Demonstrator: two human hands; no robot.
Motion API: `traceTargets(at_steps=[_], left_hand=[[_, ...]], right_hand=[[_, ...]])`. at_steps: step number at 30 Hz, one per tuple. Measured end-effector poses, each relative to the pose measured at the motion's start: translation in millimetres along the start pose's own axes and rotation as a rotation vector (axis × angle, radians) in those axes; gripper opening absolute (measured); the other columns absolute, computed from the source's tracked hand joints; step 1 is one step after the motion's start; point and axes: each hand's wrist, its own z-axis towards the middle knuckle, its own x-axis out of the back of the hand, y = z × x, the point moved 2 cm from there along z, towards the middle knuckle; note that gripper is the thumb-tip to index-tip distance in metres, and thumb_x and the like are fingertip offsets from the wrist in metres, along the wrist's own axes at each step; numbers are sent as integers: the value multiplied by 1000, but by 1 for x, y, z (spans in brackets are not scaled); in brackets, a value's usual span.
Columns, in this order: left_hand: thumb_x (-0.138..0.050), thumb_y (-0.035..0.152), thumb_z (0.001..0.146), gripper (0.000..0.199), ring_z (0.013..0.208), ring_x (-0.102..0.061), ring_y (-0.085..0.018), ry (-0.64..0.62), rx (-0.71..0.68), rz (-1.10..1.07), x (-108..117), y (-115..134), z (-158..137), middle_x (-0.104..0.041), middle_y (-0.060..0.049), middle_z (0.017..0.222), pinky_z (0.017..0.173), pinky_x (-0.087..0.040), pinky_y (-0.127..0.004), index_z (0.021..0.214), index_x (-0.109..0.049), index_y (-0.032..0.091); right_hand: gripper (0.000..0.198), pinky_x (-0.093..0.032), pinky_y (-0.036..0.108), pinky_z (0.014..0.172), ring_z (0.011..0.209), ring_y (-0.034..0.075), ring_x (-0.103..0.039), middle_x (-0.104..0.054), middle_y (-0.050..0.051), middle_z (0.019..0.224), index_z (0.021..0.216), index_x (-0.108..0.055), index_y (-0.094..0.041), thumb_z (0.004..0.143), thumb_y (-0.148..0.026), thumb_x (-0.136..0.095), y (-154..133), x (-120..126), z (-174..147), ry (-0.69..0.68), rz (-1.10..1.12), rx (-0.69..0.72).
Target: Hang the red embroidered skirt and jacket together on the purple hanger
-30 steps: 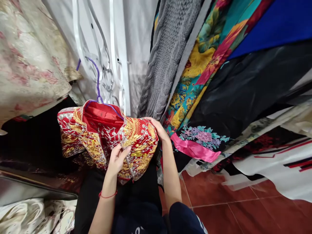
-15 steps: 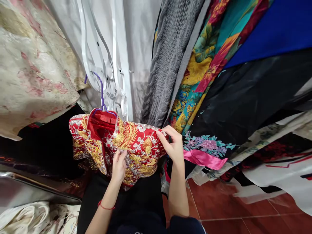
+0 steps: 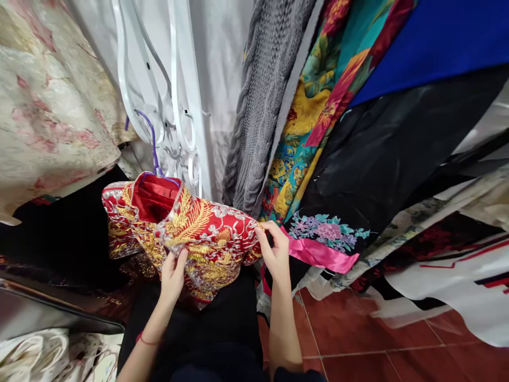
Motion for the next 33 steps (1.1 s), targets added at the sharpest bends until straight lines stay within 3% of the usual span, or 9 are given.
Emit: traceTargets(at_steps=[4, 7, 11, 14, 18, 21, 25, 30, 33], left_hand=[[-62, 58, 89, 41, 75, -59, -15, 67, -123, 9, -18, 40, 46, -63, -2, 78, 74, -51, -25, 83, -63, 17], [-61, 57, 89, 42, 65, -48, -11, 114, -143, 17, -28, 49, 59, -54, 2, 70, 66, -46, -23, 75, -55, 18], [-56, 58, 92, 43, 67, -50, -12, 338, -121, 80, -25, 13, 49, -54, 2, 70, 69, -47, -25, 76, -53, 19], [-59, 63, 88, 45, 84, -62, -17, 458, -54, 68, -18, -26, 40, -65, -5, 90, 84, -51, -29, 94, -57, 18], [-57, 65, 88, 53, 97, -69, -23, 254, 60, 111, -7, -50, 34, -70, -14, 106, 91, -52, -35, 109, -55, 17], [-50, 60, 94, 47, 97, -70, -24, 130, 81, 262, 9, -41, 22, -72, -14, 109, 87, -53, -36, 113, -56, 18], [-60, 58, 89, 36, 69, -68, -19, 125, 70, 581, 36, -19, 9, -71, -3, 78, 66, -46, -28, 95, -62, 22], [-71, 60, 80, 42, 66, -60, -18, 436, -45, 896, 63, -9, 31, -61, -1, 72, 59, -35, -25, 82, -53, 22], [-60, 40, 92, 19, 69, -63, -20, 227, -66, 981, 64, -15, 56, -65, -5, 76, 61, -35, -27, 90, -58, 20]], right_hand=[[12, -44, 30, 68, 72, 15, -57, -61, 0, 78, 85, -65, -21, 95, -27, -63, -39, 4, 2, 207, -60, 152], [10, -45, 30, 67, 71, 15, -57, -61, 0, 77, 84, -63, -21, 93, -25, -66, -54, 1, -6, 208, -153, 190], [19, -43, 26, 58, 62, 12, -51, -55, -3, 70, 81, -57, -21, 91, -32, -68, -30, -9, -26, -15, -293, 20], [21, -44, 26, 56, 58, 12, -49, -52, -4, 72, 88, -55, -22, 91, -39, -67, -9, -16, -37, -63, -372, -79], [43, -51, 40, 82, 92, 24, -59, -60, 10, 106, 118, -56, -21, 87, -46, -72, -19, -31, -31, 92, -504, 74], [52, -40, 53, 101, 117, 34, -52, -59, 17, 124, 129, -55, -21, 87, -48, -71, -38, -51, -12, 137, -576, 236], [41, -36, 48, 99, 109, 30, -54, -67, 12, 115, 125, -61, -24, 93, -48, -64, -43, -82, 15, 16, -578, 295], [36, -35, 43, 91, 90, 25, -52, -67, 7, 89, 100, -69, -24, 91, -58, -63, -28, -107, 30, 88, -586, 270], [38, -34, 44, 92, 91, 26, -50, -65, 7, 88, 96, -70, -24, 92, -60, -61, -10, -113, 45, 113, -621, 252]])
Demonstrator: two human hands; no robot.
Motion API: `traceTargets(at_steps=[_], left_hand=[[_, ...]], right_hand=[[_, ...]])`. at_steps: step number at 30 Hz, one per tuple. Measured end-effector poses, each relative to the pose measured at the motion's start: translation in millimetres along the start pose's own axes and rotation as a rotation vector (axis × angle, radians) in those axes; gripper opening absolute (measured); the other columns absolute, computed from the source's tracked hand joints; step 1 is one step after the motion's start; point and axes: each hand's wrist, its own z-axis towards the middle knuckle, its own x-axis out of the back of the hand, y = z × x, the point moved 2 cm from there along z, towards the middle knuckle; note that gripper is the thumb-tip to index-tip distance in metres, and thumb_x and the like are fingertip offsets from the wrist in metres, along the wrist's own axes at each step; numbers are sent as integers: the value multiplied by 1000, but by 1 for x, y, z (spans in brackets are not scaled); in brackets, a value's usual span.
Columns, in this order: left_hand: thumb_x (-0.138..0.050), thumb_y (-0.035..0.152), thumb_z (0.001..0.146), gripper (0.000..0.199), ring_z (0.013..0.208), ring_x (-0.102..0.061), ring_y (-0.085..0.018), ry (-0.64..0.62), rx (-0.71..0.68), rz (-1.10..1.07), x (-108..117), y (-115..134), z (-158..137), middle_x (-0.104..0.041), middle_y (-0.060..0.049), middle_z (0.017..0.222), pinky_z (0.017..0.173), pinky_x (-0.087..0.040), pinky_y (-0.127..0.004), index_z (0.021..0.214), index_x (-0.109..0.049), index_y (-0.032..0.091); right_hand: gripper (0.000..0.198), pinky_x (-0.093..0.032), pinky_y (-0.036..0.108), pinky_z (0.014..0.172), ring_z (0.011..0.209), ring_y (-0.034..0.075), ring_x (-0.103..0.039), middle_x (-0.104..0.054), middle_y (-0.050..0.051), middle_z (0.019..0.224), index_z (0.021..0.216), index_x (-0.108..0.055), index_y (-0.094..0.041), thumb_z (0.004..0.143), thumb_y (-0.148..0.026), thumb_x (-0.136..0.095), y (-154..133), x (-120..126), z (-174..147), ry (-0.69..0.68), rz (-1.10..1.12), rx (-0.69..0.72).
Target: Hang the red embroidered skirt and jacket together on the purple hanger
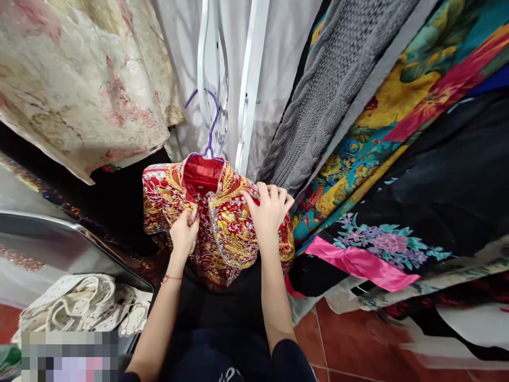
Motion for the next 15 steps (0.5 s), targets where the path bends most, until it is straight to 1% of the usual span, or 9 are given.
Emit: traceTargets(at_steps=[1, 2, 3, 6, 9, 11, 12, 14, 15], left_hand=[[-56, 34, 94, 15, 68, -64, -21, -84, -48, 9, -4, 2, 5, -66, -6, 75, 62, -35, -28, 94, -61, 20], [-53, 30, 95, 14, 67, -65, -22, -150, -88, 11, -8, 6, 6, -67, -7, 73, 61, -35, -28, 97, -62, 19], [-51, 29, 95, 17, 66, -66, -23, -186, -119, 1, -12, 11, 6, -67, -7, 72, 61, -36, -28, 100, -63, 18], [-46, 33, 98, 25, 64, -67, -24, -174, -181, -115, -20, 33, -6, -67, -9, 69, 61, -38, -29, 102, -64, 16], [-42, 35, 99, 28, 59, -65, -22, -151, -188, -276, -28, 51, -18, -65, -7, 66, 60, -40, -29, 100, -63, 16], [-42, 34, 98, 26, 58, -62, -21, -139, -142, -326, -31, 51, -20, -62, -5, 64, 60, -40, -29, 98, -61, 17], [-44, 33, 97, 23, 57, -61, -21, -135, -117, -341, -32, 47, -20, -61, -4, 64, 60, -40, -29, 97, -60, 17], [-50, 36, 94, 19, 58, -59, -18, -143, -93, -409, -32, 34, -22, -61, -3, 69, 62, -42, -28, 94, -58, 19], [-54, 38, 93, 19, 60, -58, -16, -157, -88, -475, -33, 25, -25, -63, -3, 74, 63, -43, -27, 93, -57, 19]], right_hand=[[39, -35, 43, 90, 91, 26, -50, -65, 8, 88, 96, -70, -23, 92, -60, -60, 6, -7, 5, -23, 7, 14], [39, -36, 41, 89, 90, 26, -51, -64, 8, 87, 96, -70, -23, 92, -61, -60, 13, -15, 11, -55, 22, 34], [40, -37, 40, 87, 90, 25, -51, -64, 8, 87, 96, -71, -22, 92, -60, -60, 20, -23, 17, -91, 40, 60], [41, -39, 39, 86, 91, 25, -53, -64, 9, 89, 99, -71, -21, 92, -60, -61, 37, -43, 31, -167, 69, 110], [46, -39, 46, 96, 103, 29, -54, -66, 13, 102, 109, -70, -19, 93, -61, -58, 36, -45, 31, -156, 49, 87], [52, -35, 55, 105, 119, 34, -51, -62, 18, 122, 122, -65, -17, 93, -59, -56, 27, -37, 21, -86, 30, 54], [56, -32, 59, 108, 128, 37, -47, -57, 21, 133, 129, -60, -16, 93, -58, -57, 21, -31, 11, -45, 27, 41], [62, -28, 64, 112, 142, 40, -35, -44, 25, 148, 139, -51, -14, 92, -53, -59, 11, -22, -18, 19, 52, 24], [61, -28, 65, 112, 146, 40, -32, -41, 26, 151, 140, -50, -15, 91, -50, -60, 8, -19, -38, 40, 85, 2]])
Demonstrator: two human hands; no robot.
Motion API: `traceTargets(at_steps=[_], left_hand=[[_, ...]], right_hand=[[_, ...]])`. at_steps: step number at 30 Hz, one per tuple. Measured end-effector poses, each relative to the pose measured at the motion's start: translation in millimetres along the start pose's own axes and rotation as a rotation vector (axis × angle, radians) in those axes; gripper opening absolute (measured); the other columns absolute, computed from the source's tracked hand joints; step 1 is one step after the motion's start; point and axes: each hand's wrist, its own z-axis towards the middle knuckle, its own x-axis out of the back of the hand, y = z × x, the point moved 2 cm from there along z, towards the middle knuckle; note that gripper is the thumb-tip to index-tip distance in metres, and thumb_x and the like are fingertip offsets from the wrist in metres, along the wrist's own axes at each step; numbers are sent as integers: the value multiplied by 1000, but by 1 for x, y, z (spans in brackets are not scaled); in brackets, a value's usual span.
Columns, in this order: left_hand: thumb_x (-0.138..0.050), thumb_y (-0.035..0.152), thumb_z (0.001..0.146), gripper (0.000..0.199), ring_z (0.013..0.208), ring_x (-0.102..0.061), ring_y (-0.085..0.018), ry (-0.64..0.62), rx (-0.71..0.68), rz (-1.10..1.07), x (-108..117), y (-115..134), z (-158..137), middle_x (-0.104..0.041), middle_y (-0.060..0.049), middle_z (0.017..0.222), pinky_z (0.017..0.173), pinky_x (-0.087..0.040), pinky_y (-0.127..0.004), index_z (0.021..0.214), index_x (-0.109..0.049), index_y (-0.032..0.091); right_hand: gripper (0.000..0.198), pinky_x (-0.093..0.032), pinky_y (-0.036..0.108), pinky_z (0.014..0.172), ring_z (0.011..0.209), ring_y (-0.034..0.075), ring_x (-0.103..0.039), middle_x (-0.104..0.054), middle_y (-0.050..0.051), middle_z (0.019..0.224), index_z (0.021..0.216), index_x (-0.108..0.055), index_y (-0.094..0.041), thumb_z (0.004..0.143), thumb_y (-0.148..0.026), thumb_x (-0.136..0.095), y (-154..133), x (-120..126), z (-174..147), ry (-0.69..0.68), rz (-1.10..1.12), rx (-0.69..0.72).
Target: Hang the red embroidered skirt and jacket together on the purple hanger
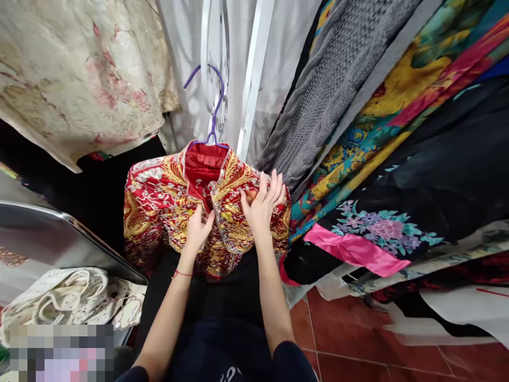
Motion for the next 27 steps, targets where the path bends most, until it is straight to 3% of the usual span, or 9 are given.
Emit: traceTargets(at_steps=[2, 4, 5, 7, 11, 13, 18, 23, 27], left_hand=[[-60, 42, 90, 22, 64, -58, -13, -25, 42, -195, 3, -20, -12, -64, -3, 85, 65, -45, -25, 92, -57, 20], [-66, 40, 87, 21, 71, -59, -12, -1, 248, -481, -3, -48, -30, -64, -1, 87, 66, -46, -22, 89, -60, 20], [-68, 38, 86, 20, 74, -59, -12, 29, 392, -620, -9, -64, -41, -63, -1, 85, 66, -46, -20, 88, -61, 19], [-68, 34, 86, 17, 74, -61, -11, 98, 676, -823, -27, -95, -65, -63, 0, 80, 67, -46, -19, 83, -62, 18], [-64, 31, 90, 16, 72, -65, -13, 154, 997, -925, -55, -143, -101, -66, -6, 80, 71, -52, -23, 85, -62, 16], [-63, 31, 91, 16, 76, -68, -15, 181, 1112, -992, -57, -160, -108, -68, -8, 85, 76, -55, -24, 95, -63, 16], [-54, 41, 99, 28, 82, -70, -12, 274, 1201, -1213, -41, -190, -101, -70, -10, 94, 76, -57, -20, 109, -62, 17], [-62, 35, 97, 16, 67, -66, -7, 382, 1220, -1310, -27, -204, -102, -67, -2, 81, 63, -53, -14, 97, -62, 19], [-59, 27, 98, 11, 68, -68, -7, 369, 1179, -1371, -17, -199, -118, -66, 0, 75, 69, -56, -15, 90, -61, 19]], right_hand=[[49, -31, 67, 111, 144, 40, -37, -45, 24, 148, 129, -57, -18, 89, -45, -62, 1, 0, -51, 51, 115, -107], [27, -35, 64, 110, 134, 38, -47, -59, 20, 132, 104, -66, -22, 85, -40, -66, 7, -10, -112, 59, 316, -350], [18, -39, 61, 109, 127, 35, -53, -65, 17, 119, 91, -67, -23, 83, -39, -67, 10, -22, -145, -16, 464, -516], [13, -45, 50, 105, 112, 28, -61, -69, 10, 97, 76, -65, -24, 78, -36, -68, 9, -52, -211, -350, 839, -922], [23, -56, 36, 65, 67, 22, -66, -65, 4, 67, 71, -62, -22, 67, -42, -73, -5, -93, -297, -579, 1030, -1209], [29, -55, 33, 59, 67, 21, -68, -67, 4, 70, 71, -57, -23, 68, -48, -71, -3, -102, -317, -562, 1089, -1352], [26, -58, 30, 71, 84, 17, -72, -67, 1, 84, 80, -53, -27, 75, -49, -66, 35, -103, -332, -329, 1172, -1591], [25, -53, 23, 59, 68, 12, -65, -66, -2, 78, 85, -59, -27, 71, -39, -76, 49, -101, -341, -262, 1237, -1672], [31, -45, 22, 48, 53, 9, -52, -62, -5, 66, 82, -62, -25, 64, -33, -86, 39, -104, -342, -301, 1319, -1652]])
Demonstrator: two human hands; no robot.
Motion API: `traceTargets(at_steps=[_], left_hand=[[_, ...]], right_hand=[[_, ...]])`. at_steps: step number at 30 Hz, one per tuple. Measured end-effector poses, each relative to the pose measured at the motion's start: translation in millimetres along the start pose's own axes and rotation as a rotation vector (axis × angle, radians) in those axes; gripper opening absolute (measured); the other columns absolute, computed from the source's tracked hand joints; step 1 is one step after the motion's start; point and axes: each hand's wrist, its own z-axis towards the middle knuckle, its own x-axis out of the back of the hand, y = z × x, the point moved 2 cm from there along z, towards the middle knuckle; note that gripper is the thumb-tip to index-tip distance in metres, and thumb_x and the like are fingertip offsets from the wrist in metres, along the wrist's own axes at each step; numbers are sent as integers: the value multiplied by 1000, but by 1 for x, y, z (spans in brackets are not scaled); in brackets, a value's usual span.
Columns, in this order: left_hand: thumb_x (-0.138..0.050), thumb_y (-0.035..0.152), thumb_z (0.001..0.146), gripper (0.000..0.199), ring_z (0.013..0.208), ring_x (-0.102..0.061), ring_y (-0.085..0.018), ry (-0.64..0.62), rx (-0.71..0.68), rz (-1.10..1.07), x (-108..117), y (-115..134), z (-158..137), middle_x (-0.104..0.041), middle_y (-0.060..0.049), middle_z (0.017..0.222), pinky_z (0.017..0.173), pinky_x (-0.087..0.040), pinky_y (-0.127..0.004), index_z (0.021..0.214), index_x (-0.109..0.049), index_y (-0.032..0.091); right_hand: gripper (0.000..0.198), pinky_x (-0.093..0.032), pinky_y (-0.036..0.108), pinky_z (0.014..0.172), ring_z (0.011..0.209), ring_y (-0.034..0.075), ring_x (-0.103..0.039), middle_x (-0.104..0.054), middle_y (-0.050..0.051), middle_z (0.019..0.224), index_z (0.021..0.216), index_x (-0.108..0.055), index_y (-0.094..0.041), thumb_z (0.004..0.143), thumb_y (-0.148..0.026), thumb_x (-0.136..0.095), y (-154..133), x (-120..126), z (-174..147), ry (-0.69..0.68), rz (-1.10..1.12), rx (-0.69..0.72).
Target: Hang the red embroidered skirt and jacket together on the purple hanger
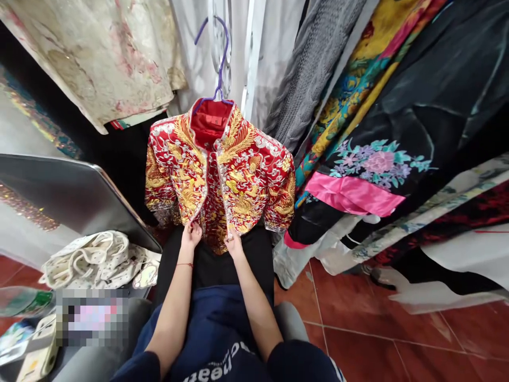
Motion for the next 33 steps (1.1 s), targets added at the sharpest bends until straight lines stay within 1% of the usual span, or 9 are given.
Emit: traceTargets(at_steps=[2, 5, 11, 14, 17, 21, 25, 30, 33], left_hand=[[-57, 24, 98, 10, 75, -72, -10, -41, 32, 34, 4, -4, -10, -69, -2, 78, 74, -58, -19, 91, -63, 18], [-61, 18, 95, 5, 76, -73, -11, -87, 81, 133, 7, -19, -23, -73, -4, 82, 73, -58, -19, 95, -67, 16], [-75, 23, 87, 11, 62, -67, -9, -220, 163, 313, 14, -64, -44, -72, -2, 74, 65, -55, -18, 93, -71, 16], [-76, 25, 87, 12, 54, -60, -7, -264, 171, 363, 17, -75, -45, -70, -2, 68, 59, -52, -18, 88, -71, 14], [-79, 24, 84, 13, 54, -59, -6, -287, 138, 390, 18, -74, -40, -72, -2, 71, 61, -50, -17, 89, -72, 14], [-86, 21, 75, 23, 69, -67, -10, -314, 110, 445, 19, -65, -37, -76, -5, 82, 71, -52, -20, 93, -74, 14], [-87, 17, 70, 27, 78, -70, -13, -326, 93, 489, 22, -56, -39, -78, -7, 91, 75, -51, -22, 94, -75, 14], [-77, 7, 74, 9, 67, -67, -10, -315, 64, 482, 21, -53, -39, -75, -4, 79, 67, -50, -19, 80, -72, 12], [-72, 2, 76, 10, 63, -65, -9, -312, 57, 461, 19, -53, -41, -71, -3, 72, 63, -50, -18, 74, -69, 12]], right_hand=[[34, -43, 21, 47, 51, 8, -49, -61, -6, 64, 83, -63, -24, 62, -32, -88, 2, -5, -2, -39, 3, 0], [36, -45, 20, 50, 55, 9, -53, -65, -5, 68, 90, -67, -24, 63, -32, -89, 2, -8, -9, -99, 1, 13], [40, -54, 24, 64, 68, 11, -61, -73, -1, 83, 95, -71, -22, 60, -21, -90, 0, -5, -33, -238, -41, 13], [40, -55, 26, 67, 69, 11, -62, -72, -1, 82, 95, -72, -22, 60, -17, -89, -3, 1, -41, -275, -76, 8], [39, -55, 25, 66, 70, 11, -63, -72, 0, 80, 92, -72, -20, 58, -16, -89, -7, 3, -44, -275, -96, 6], [37, -55, 24, 64, 69, 11, -65, -73, 0, 78, 86, -72, -19, 54, -19, -92, -10, 0, -45, -263, -94, 9], [35, -51, 23, 58, 62, 12, -64, -69, -1, 64, 78, -70, -17, 52, -21, -94, -9, -3, -46, -228, -108, -3], [34, -51, 22, 59, 67, 14, -69, -71, 2, 65, 77, -70, -15, 54, -22, -94, -7, -6, -50, -193, -129, -18], [33, -52, 22, 62, 73, 15, -71, -74, 5, 71, 77, -70, -15, 55, -22, -94, -7, -9, -53, -212, -135, -29]])
